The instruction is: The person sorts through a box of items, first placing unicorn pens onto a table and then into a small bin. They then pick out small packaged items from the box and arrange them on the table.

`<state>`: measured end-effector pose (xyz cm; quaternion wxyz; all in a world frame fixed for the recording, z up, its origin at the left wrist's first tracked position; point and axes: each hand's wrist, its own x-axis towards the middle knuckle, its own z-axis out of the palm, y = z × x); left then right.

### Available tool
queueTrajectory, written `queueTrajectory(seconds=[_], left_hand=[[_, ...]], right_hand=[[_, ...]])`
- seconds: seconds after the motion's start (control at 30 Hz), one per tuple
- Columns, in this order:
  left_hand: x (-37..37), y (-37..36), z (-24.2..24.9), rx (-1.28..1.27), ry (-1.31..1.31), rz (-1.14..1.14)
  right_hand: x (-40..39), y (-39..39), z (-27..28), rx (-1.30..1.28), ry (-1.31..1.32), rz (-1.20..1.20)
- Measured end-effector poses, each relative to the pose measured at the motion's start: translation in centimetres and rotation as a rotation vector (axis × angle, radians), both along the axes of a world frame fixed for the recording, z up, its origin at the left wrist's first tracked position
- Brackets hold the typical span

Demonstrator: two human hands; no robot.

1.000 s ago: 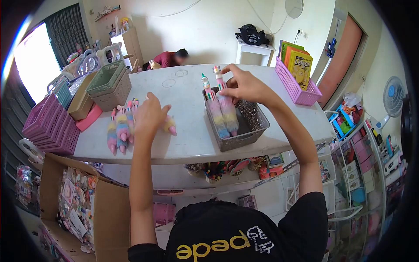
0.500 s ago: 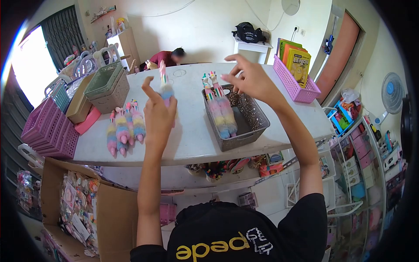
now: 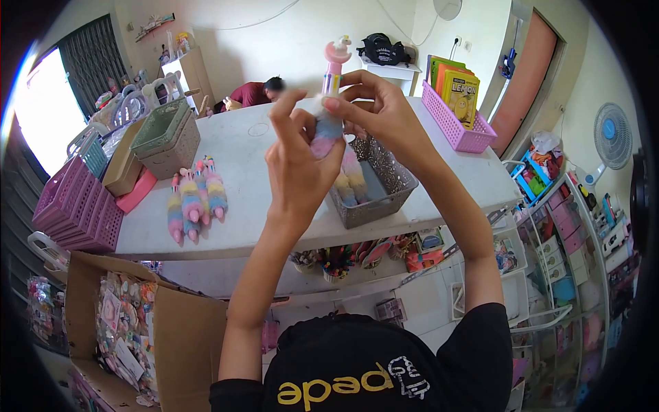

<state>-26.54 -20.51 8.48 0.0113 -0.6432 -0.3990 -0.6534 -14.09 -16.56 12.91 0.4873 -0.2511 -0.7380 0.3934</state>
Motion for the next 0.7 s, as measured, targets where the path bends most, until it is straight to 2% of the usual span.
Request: queueTrajectory(seconds=[0.17, 0.2, 0.23, 0.33, 0.4, 0.47, 0.53, 0.57, 0.6, 0.63, 0.7], left_hand=[[0.4, 0.1, 0.4, 0.025, -0.001, -0.01], [0.3, 0.0, 0.5, -0.021, -0.018, -0.103], [0.2, -0.1, 0.5, -0.067, -0.034, -0.195], [-2.8, -0.1, 0.3, -0.088, -0.007, -0.101], [-6.0, -0.9, 0.6, -0.278, 0.109, 0.189], [-10.6, 0.4, -1.4, -0.381, 0.359, 0.605], [-12.4, 0.7, -1.0, -0.827, 0.498, 0.862], [-13.3, 1.1, -1.2, -0.83, 0.496, 0.863], [-14.0, 1.7, -1.6, -0.954, 0.589, 0.895], [-14.4, 2.2, -2.1, -1.079, 0.683, 0.926], [-14.6, 2.8, -3.3, -1.035, 0.709, 0.976]], right_hand=[[0.4, 0.0, 0.4, -0.104, 0.02, 0.048], [0.7, 0.2, 0.5, -0.105, 0.019, 0.05], [1.2, 0.4, 0.6, -0.054, -0.009, 0.006], [3.1, 1.1, 1.4, 0.082, -0.117, -0.206], [3.9, 1.1, 1.3, 0.148, -0.397, -0.454], [3.8, 1.0, 0.2, 0.099, -0.474, -0.403], [3.3, 1.4, -1.6, 0.052, -0.555, -0.347], [2.8, 2.0, -2.9, 0.227, -0.643, -0.413], [2.2, 2.2, -3.6, 0.405, -0.726, -0.478], [1.5, 2.1, -3.6, 0.397, -0.832, -0.518], [1.3, 2.8, -4.1, 0.407, -0.83, -0.529]])
